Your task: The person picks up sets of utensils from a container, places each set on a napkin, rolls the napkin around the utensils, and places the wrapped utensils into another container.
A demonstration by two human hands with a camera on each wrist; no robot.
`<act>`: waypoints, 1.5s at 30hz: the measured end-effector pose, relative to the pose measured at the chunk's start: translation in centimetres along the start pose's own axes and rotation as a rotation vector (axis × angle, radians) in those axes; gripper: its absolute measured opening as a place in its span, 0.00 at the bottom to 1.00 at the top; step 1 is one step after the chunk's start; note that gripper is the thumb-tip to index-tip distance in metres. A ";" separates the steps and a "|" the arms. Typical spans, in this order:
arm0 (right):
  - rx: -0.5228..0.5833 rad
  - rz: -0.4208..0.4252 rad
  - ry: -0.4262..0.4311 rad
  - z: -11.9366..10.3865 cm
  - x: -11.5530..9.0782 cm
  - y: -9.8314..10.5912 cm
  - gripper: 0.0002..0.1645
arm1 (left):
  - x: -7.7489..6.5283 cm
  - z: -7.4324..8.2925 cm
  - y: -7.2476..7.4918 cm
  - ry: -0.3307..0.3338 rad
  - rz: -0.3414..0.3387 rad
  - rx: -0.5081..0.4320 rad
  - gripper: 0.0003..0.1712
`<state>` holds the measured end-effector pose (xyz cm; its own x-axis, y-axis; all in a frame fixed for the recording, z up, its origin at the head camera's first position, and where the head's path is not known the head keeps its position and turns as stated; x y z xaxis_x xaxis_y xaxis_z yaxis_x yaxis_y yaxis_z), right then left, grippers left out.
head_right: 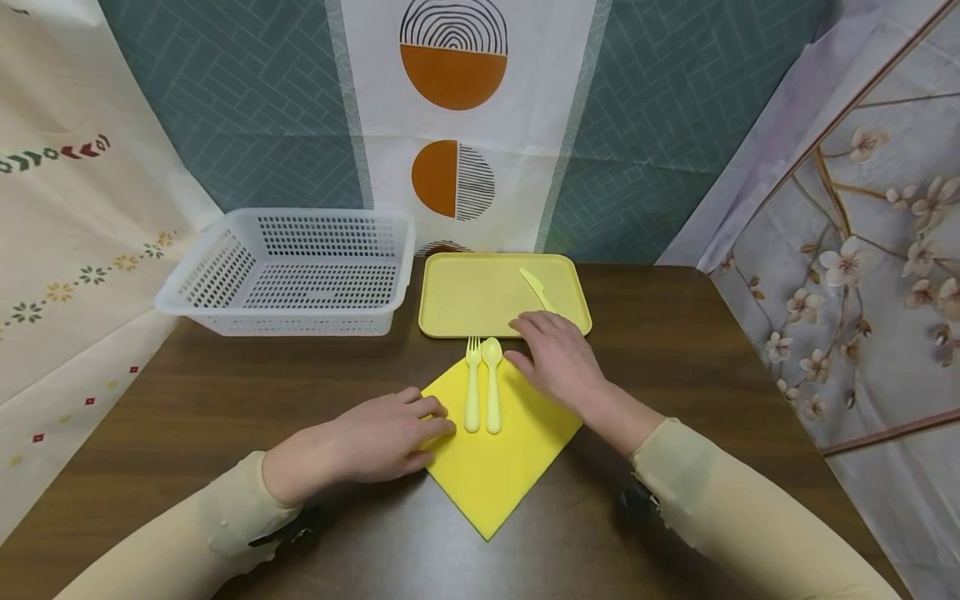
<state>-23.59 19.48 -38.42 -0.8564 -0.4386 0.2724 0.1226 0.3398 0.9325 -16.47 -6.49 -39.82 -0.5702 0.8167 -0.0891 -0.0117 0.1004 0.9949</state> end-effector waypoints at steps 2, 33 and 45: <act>-0.007 0.002 0.003 0.1 0.1 0.0 0.34 | 0.0 0.0 0.0 -0.002 0.006 0.003 0.18; -0.099 -0.044 -0.054 3.2 2.1 -0.1 0.43 | -0.1 0.2 0.1 -0.016 0.028 0.024 0.18; -0.134 -0.086 -0.090 4.0 3.0 -0.4 0.44 | 0.0 0.1 0.0 -0.006 0.016 0.017 0.18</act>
<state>-28.23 21.34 -38.87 -0.9073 -0.3829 0.1736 0.1076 0.1878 0.9763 -16.42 -6.47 -39.77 -0.5654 0.8215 -0.0740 0.0112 0.0973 0.9952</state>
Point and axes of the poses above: each hand's wrist, its own x-axis towards the middle knuckle, its own y-axis out of the back of the hand, z = x × y, the point moved 3 cm from there along x, towards the middle knuckle, and after that the axes turned 4 degrees about x, right-handed, at the moved point
